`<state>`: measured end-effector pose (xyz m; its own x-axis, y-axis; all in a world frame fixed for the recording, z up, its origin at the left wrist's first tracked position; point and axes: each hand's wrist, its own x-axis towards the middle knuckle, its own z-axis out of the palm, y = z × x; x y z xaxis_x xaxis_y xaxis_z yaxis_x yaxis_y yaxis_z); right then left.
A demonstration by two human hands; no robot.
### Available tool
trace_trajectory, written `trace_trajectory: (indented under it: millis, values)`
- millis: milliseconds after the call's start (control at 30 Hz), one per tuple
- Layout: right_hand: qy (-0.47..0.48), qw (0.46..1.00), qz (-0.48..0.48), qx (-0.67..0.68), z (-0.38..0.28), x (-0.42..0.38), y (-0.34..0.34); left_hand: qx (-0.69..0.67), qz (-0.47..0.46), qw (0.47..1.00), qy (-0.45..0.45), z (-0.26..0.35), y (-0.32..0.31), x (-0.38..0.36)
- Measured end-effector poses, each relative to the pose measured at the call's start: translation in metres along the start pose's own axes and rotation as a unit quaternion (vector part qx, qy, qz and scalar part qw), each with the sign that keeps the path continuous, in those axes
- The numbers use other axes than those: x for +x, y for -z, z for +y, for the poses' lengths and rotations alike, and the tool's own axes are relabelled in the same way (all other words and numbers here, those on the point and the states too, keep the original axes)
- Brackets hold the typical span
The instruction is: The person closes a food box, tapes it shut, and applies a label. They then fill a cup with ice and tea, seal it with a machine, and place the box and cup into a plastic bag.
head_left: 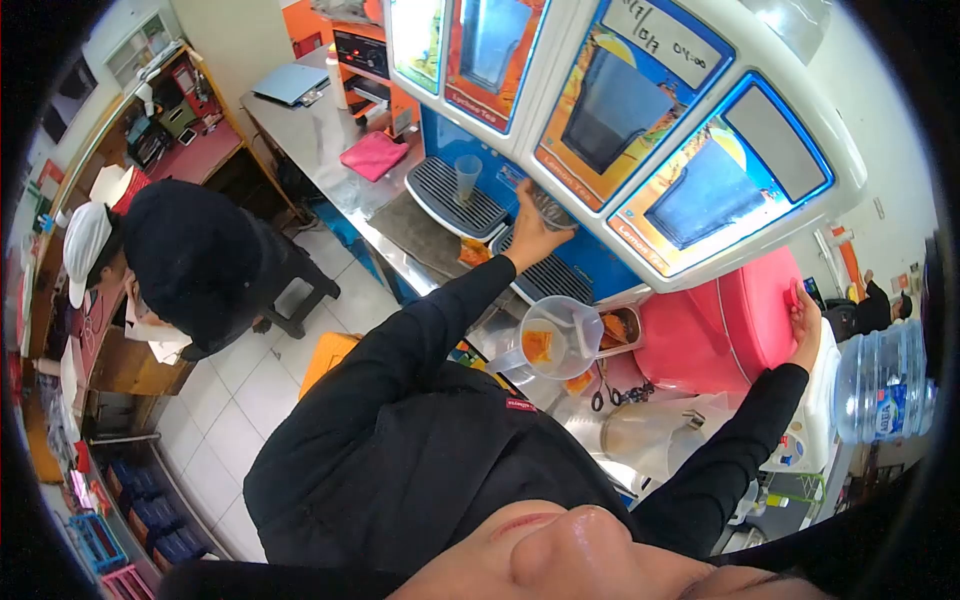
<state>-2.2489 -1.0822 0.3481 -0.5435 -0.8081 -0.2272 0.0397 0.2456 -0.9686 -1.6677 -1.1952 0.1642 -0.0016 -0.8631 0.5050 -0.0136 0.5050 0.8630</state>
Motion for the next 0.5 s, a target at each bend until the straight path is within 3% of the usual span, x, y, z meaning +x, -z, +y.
trace_trajectory:
  millis: [133,233,267,300,333,400,467,500]
  values:
    - [0.023,0.999,0.045,0.012,0.005,0.001,-0.001,0.041,0.012,0.999,-0.023,0.006,0.002,0.002]
    - [0.094,0.972,0.109,-0.187,-0.008,-0.043,-0.024,-0.036,-0.002,0.999,0.002,0.023,0.015,-0.004]
    - [0.095,0.972,0.110,-0.187,-0.011,-0.059,-0.037,-0.045,-0.003,0.999,-0.010,0.011,0.019,-0.009]
    - [0.223,0.872,0.236,-0.366,-0.014,-0.076,-0.053,-0.047,-0.002,0.999,-0.009,0.010,0.027,-0.015]
    - [0.335,0.707,0.345,-0.518,-0.018,-0.097,-0.073,-0.093,0.003,0.996,0.003,0.010,0.039,-0.022]
    - [0.389,0.815,0.204,-0.377,-0.028,-0.181,-0.140,-0.116,0.018,0.993,0.025,0.008,0.069,-0.037]
    - [0.345,0.882,0.073,-0.312,-0.021,-0.268,-0.210,-0.077,0.035,0.996,0.026,0.007,0.102,-0.045]
    - [0.307,0.911,-0.048,-0.272,-0.011,-0.310,-0.247,-0.038,0.055,0.998,0.020,0.006,0.120,-0.046]
